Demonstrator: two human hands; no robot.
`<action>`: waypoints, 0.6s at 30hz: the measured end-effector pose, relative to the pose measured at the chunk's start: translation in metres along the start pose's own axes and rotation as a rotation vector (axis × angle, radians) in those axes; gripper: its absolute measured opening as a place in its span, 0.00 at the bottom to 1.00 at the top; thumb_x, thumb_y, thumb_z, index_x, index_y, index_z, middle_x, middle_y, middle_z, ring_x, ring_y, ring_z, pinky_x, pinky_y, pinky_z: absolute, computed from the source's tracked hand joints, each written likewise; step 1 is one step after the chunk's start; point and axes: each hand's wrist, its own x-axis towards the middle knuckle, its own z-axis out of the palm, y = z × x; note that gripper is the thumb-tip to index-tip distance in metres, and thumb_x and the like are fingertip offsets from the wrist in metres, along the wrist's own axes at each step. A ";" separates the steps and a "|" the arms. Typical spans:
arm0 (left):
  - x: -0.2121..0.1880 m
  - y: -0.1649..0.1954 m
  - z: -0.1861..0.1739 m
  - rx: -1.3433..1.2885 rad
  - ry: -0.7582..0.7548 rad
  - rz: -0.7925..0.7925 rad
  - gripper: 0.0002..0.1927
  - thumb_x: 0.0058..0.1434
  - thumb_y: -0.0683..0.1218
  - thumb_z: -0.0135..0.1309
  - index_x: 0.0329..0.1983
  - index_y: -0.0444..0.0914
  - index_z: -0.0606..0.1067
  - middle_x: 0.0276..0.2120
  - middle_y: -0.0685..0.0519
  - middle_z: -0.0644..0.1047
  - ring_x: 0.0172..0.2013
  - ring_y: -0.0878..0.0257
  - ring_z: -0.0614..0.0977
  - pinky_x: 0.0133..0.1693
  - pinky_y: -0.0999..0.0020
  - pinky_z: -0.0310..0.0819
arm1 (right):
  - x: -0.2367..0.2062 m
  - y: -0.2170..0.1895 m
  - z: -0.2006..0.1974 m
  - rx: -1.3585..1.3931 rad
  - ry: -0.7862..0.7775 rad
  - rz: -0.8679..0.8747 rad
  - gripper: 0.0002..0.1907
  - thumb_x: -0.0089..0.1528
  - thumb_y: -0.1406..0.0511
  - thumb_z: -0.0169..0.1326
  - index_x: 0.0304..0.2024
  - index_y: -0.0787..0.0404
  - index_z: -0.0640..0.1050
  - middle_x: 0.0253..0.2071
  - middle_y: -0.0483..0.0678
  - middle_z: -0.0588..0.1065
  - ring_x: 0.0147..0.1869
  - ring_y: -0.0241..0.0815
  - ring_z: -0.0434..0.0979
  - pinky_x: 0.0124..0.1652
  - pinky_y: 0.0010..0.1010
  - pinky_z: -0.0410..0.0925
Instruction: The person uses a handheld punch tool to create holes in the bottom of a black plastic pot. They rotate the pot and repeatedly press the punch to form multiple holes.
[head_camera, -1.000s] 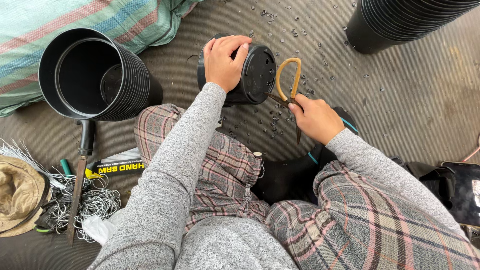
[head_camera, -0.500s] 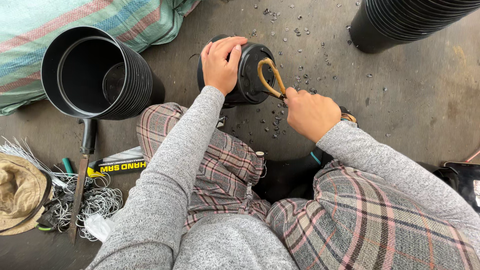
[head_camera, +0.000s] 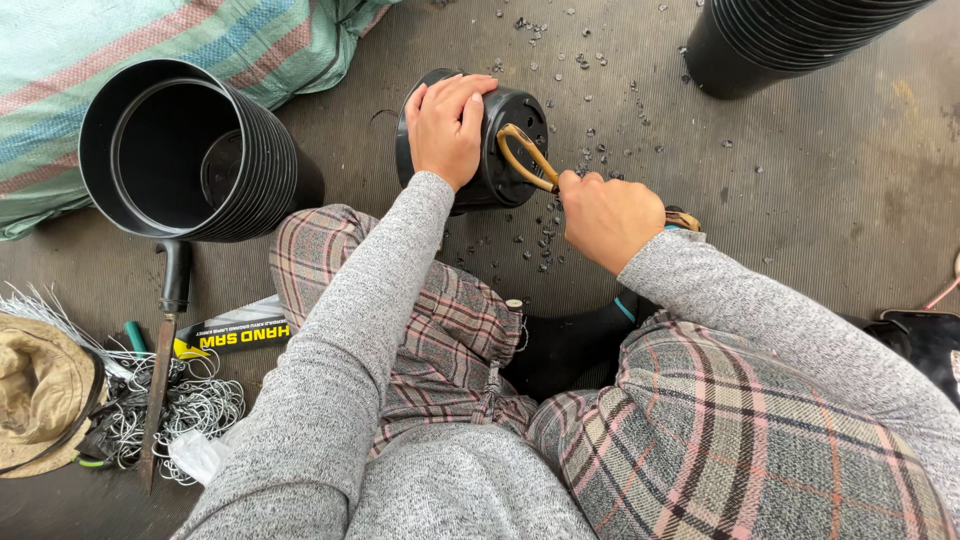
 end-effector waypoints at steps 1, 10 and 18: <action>0.000 0.001 0.000 0.001 -0.001 0.005 0.16 0.70 0.48 0.42 0.47 0.47 0.82 0.51 0.61 0.82 0.61 0.60 0.75 0.69 0.53 0.46 | 0.001 0.000 0.001 0.003 -0.005 0.003 0.08 0.62 0.66 0.52 0.43 0.63 0.73 0.31 0.54 0.78 0.27 0.54 0.82 0.24 0.43 0.73; 0.001 0.004 -0.005 -0.008 -0.005 -0.013 0.16 0.70 0.48 0.42 0.47 0.46 0.82 0.51 0.61 0.82 0.61 0.60 0.75 0.68 0.54 0.46 | 0.000 0.006 0.010 0.060 -0.013 -0.015 0.10 0.62 0.66 0.51 0.44 0.63 0.73 0.32 0.55 0.78 0.28 0.55 0.82 0.25 0.45 0.73; 0.005 -0.010 -0.019 -0.096 0.029 -0.056 0.17 0.68 0.48 0.42 0.46 0.45 0.83 0.50 0.58 0.83 0.57 0.61 0.77 0.66 0.56 0.51 | 0.013 -0.007 0.018 0.223 0.072 -0.039 0.11 0.69 0.60 0.48 0.40 0.63 0.71 0.29 0.56 0.78 0.27 0.59 0.80 0.28 0.48 0.73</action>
